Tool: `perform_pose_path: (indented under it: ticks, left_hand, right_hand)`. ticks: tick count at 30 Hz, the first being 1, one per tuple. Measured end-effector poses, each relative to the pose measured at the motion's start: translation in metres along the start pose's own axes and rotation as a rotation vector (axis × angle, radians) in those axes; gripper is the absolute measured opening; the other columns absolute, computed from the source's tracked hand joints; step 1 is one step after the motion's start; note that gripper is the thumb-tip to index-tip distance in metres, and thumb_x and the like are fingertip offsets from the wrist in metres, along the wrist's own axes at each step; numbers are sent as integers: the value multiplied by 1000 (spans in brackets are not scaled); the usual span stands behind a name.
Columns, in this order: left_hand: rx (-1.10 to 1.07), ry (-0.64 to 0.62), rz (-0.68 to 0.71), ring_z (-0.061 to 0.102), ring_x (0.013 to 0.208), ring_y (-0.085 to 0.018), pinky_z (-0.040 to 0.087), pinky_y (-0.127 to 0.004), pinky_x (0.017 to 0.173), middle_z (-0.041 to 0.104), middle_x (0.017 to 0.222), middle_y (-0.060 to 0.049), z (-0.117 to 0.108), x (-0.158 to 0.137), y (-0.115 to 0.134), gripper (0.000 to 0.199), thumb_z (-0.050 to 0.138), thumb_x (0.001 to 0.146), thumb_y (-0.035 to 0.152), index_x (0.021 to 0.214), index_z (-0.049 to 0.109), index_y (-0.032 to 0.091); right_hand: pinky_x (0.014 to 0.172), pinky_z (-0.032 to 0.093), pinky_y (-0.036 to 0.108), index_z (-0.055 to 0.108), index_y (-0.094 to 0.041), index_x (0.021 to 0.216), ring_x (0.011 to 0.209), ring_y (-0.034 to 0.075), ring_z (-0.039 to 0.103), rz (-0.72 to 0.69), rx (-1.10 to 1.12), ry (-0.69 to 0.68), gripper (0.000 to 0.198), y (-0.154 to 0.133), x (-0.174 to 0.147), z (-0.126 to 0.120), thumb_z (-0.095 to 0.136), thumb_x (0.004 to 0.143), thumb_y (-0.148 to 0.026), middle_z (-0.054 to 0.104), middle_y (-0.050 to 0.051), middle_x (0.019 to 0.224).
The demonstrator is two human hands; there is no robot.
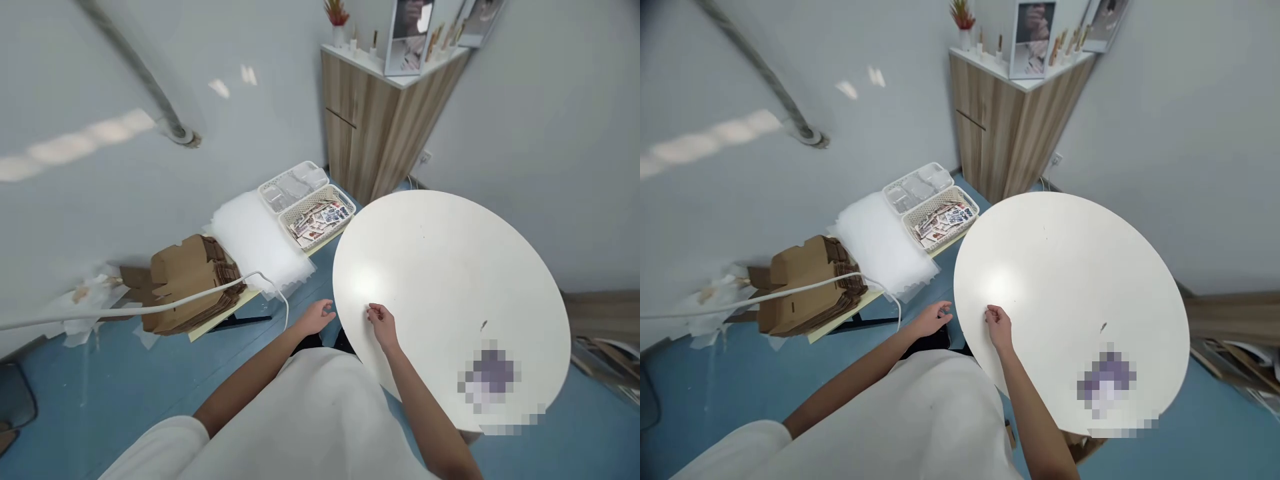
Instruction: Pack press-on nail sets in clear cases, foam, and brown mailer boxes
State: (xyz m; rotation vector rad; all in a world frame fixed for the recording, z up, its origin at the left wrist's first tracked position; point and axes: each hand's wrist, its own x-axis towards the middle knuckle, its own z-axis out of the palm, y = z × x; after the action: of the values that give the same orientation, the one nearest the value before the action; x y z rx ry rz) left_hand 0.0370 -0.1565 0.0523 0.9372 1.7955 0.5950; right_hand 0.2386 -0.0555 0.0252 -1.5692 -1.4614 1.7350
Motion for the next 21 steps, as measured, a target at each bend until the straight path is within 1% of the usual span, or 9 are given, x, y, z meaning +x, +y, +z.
perform_pose_path:
  ticks: [2, 5, 9, 11, 13, 18, 20, 21]
  left_hand:
    - [-9, 44, 24, 60, 92, -25, 47, -36, 78, 59, 113, -13, -13, 2, 2, 49, 55, 75, 44, 117, 52, 17]
    - [-22, 109, 49, 60, 92, -26, 47, -36, 77, 59, 112, -13, -35, 8, 2, 49, 55, 74, 43, 116, 53, 17]
    - [-52, 170, 89, 59, 95, -26, 46, -37, 80, 58, 115, -14, -65, 13, -8, 48, 55, 74, 41, 116, 53, 17]
    - [-70, 195, 109, 58, 97, -26, 45, -37, 81, 57, 117, -13, -82, 13, -19, 48, 55, 74, 41, 115, 54, 17]
    - [-87, 225, 116, 59, 96, -26, 46, -37, 81, 57, 117, -13, -101, 13, -36, 47, 55, 74, 41, 114, 54, 17]
    - [-161, 306, 110, 62, 86, -23, 49, -33, 73, 60, 111, -12, -146, 19, -87, 45, 58, 72, 38, 111, 55, 17]
    - [-196, 319, 96, 63, 83, -21, 49, -32, 71, 61, 108, -12, -159, 22, -99, 42, 58, 72, 36, 110, 55, 18]
    - [-208, 323, 96, 63, 83, -21, 49, -32, 71, 62, 106, -11, -165, 23, -101, 42, 58, 72, 36, 109, 55, 18]
  right_hand:
    - [74, 48, 34, 62, -17, 95, 71, 17, 60, -18, -19, -34, 40, -12, 8, 12, 60, 67, -46, 65, 6, 86]
    - [73, 48, 34, 62, -18, 95, 72, 17, 59, -81, -54, -96, 38, -27, 18, 37, 60, 67, -44, 64, 7, 88]
    - [71, 48, 32, 61, -18, 96, 71, 16, 59, -145, -115, -195, 36, -41, 28, 75, 59, 67, -40, 64, 6, 89]
    - [71, 48, 32, 61, -18, 97, 71, 15, 59, -151, -159, -239, 37, -47, 32, 93, 59, 67, -39, 64, 6, 89]
    - [70, 48, 31, 60, -17, 98, 73, 16, 59, -152, -200, -256, 37, -54, 36, 110, 58, 68, -38, 64, 6, 90]
    - [71, 49, 31, 60, -19, 103, 84, 18, 59, -165, -293, -208, 38, -66, 39, 143, 56, 71, -39, 62, 8, 99]
    - [71, 49, 32, 60, -20, 103, 85, 18, 59, -158, -321, -193, 38, -71, 38, 152, 55, 71, -40, 62, 8, 100]
    - [71, 49, 32, 60, -20, 103, 84, 19, 59, -157, -333, -190, 38, -74, 38, 156, 55, 71, -40, 62, 8, 99]
